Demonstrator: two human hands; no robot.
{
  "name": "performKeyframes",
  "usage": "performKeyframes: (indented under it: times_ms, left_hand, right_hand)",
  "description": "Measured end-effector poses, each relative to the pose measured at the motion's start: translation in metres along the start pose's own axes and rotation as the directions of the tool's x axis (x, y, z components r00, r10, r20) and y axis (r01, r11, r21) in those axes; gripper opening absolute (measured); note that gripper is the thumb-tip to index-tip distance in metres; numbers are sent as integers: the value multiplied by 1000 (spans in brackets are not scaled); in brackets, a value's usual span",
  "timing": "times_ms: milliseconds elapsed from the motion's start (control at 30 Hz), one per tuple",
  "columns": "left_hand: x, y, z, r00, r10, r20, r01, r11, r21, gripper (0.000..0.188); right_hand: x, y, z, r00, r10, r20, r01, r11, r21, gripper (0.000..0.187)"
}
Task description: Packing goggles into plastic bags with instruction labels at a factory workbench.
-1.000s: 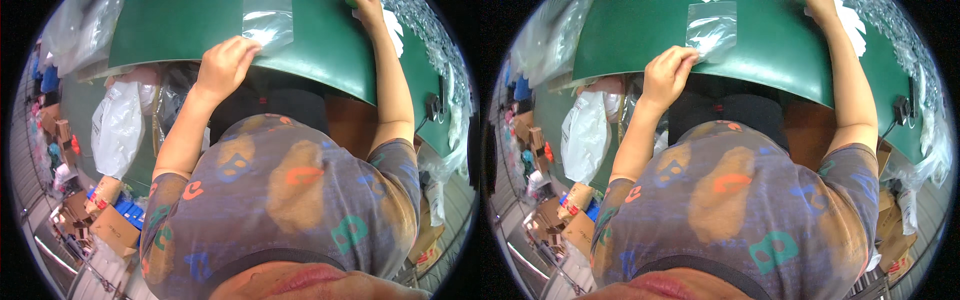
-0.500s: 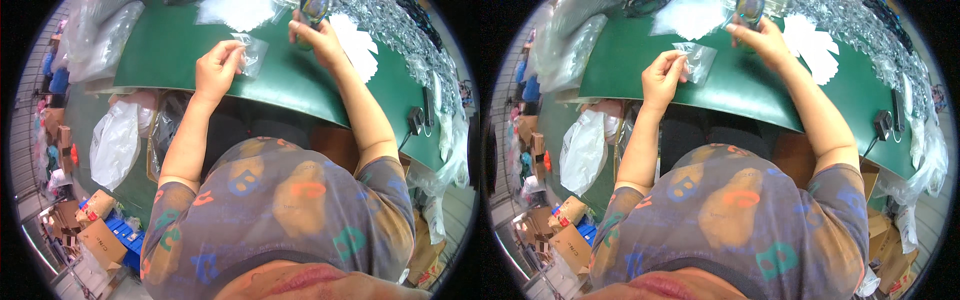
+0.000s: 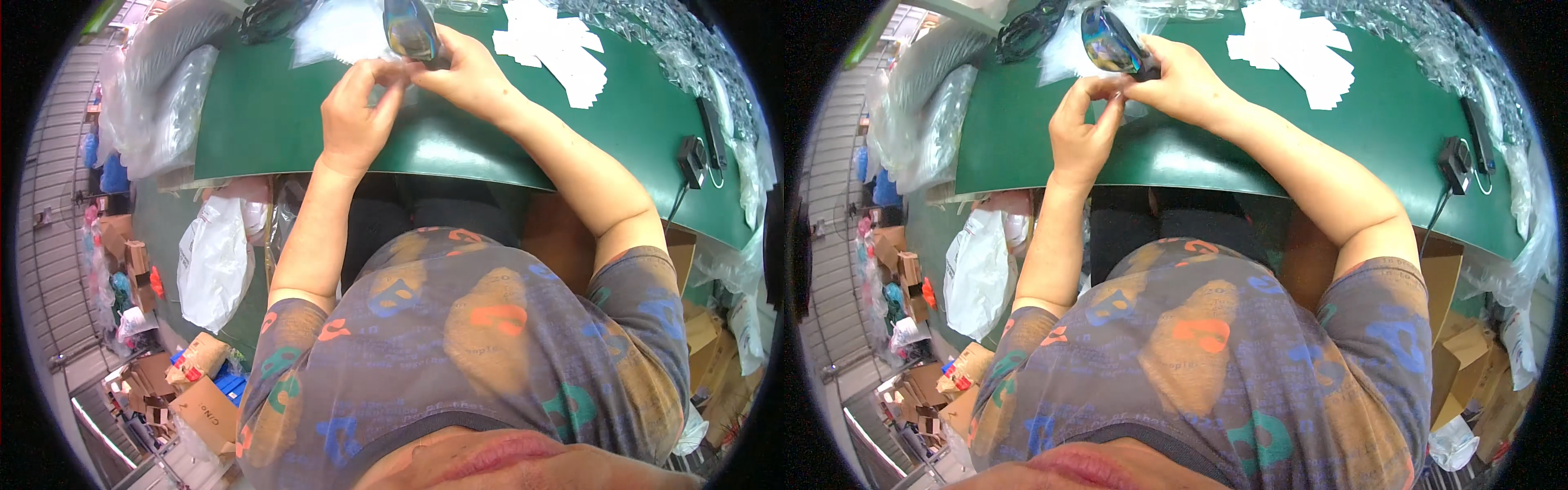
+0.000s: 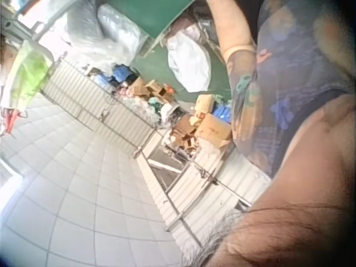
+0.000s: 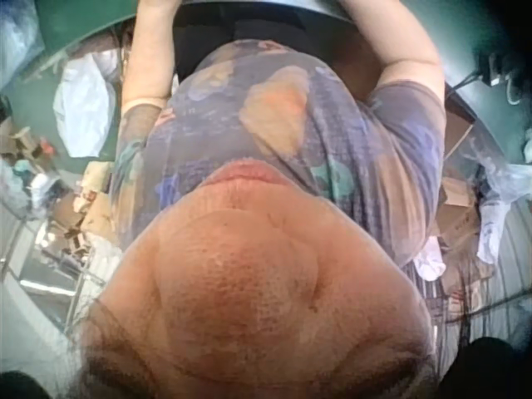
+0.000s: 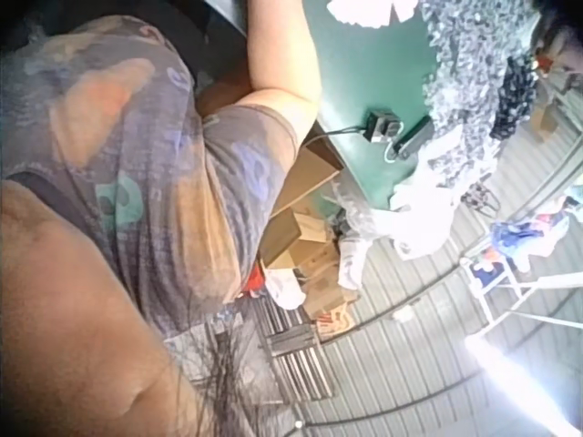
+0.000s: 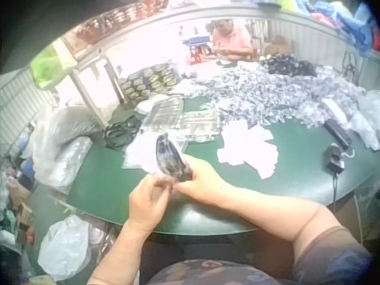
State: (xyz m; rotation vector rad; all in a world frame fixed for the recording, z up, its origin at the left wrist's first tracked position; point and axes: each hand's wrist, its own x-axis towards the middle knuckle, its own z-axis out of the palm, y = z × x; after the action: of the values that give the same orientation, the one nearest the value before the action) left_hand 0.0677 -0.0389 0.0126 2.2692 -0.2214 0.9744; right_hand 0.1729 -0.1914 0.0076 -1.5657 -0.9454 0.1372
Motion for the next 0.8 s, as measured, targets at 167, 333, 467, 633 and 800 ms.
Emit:
performKeyframes:
  times_ms: [167, 333, 467, 633, 800]
  left_hand:
    - [-19, -13, -3, 923, -362, 133, 386, 853, -352, 14]
    - [-14, -18, -25, 758, -644, 104, 492, 461, -738, 12]
    - [-19, -24, -19, 811, -585, -2, 458, 635, -622, 21]
    - [-36, -12, -4, 735, -665, 131, 587, 528, -614, 28]
    - [-14, -19, -19, 819, -559, -129, 428, 744, -513, 19]
  right_hand:
    - [-1, 1, 3, 993, -112, 38, 116, 981, -154, 38]
    - [8, 6, 0, 985, -166, -41, 157, 973, -166, 36]
    - [0, 10, 0, 986, -168, 1, 163, 954, -251, 31]
    - [-7, 4, 12, 958, -286, -26, 273, 934, -228, 43]
    - [-6, 3, 14, 985, -171, -21, 155, 929, -336, 39]
